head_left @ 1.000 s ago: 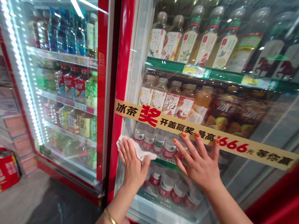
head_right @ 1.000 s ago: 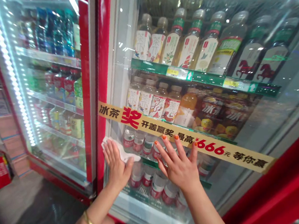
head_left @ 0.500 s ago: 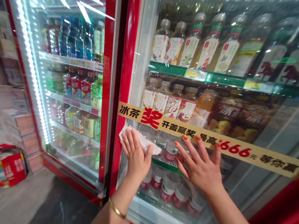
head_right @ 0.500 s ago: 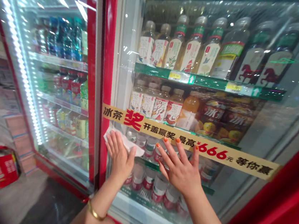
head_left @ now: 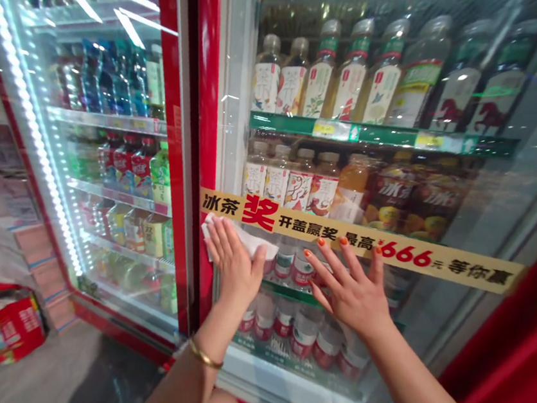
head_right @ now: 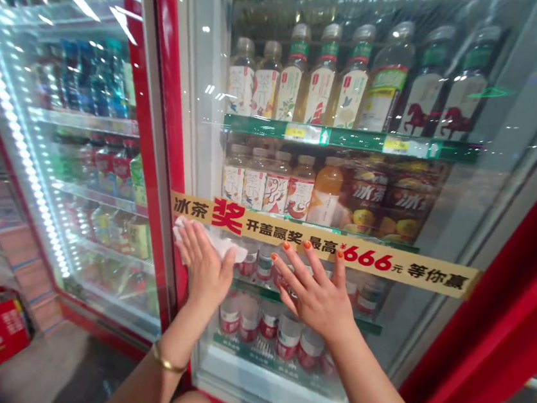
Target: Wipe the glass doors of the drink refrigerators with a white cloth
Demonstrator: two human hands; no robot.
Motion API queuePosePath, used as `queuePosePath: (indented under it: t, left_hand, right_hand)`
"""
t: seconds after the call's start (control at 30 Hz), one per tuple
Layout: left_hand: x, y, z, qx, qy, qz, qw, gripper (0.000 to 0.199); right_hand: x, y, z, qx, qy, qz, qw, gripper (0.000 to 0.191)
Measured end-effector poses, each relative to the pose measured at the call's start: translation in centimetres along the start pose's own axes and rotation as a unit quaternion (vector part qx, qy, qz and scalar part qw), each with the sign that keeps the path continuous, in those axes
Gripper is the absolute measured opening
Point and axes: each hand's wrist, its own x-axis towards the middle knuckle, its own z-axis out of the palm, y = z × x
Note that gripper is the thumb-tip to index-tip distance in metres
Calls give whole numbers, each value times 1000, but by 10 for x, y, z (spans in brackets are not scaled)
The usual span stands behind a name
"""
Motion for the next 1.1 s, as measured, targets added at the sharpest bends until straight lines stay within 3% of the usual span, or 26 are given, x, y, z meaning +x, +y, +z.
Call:
queuePosePath:
  t: [0.1, 0.2, 0.27, 0.37, 0.47, 0.67, 0.87, 1.1]
  left_hand:
    - [-9, 17, 3, -6, -32, 120, 992, 103]
    - [-43, 9, 1, 14, -58, 219, 974, 100]
    - [-45, -3, -2, 35, -49, 181, 982, 98]
    - [-11, -14, -7, 43, -16, 80, 996, 101]
    - [19, -12, -10, 34, 8, 78, 996, 110]
    - [-9, -13, -10, 57, -7, 93, 994, 114]
    - [21, -4, -13, 44, 31, 63, 997, 116]
    - [5, -7, -14, 40, 13, 71, 997, 115]
  right_hand:
    - [0, -1, 0, 6, 4, 3, 1000, 72]
    - [0, -2, 0, 13, 3, 3, 1000, 66]
    - [0, -2, 0, 13, 1, 0, 1000, 62]
    - [1, -1, 0, 10, 6, -1, 1000, 62]
    - [0, -1, 1, 12, 8, 7, 1000, 66]
    - [-2, -2, 1, 21, -2, 12, 1000, 67]
    - [-3, -2, 2, 24, -2, 20, 999, 70]
    - [-4, -3, 3, 31, -5, 21, 999, 75]
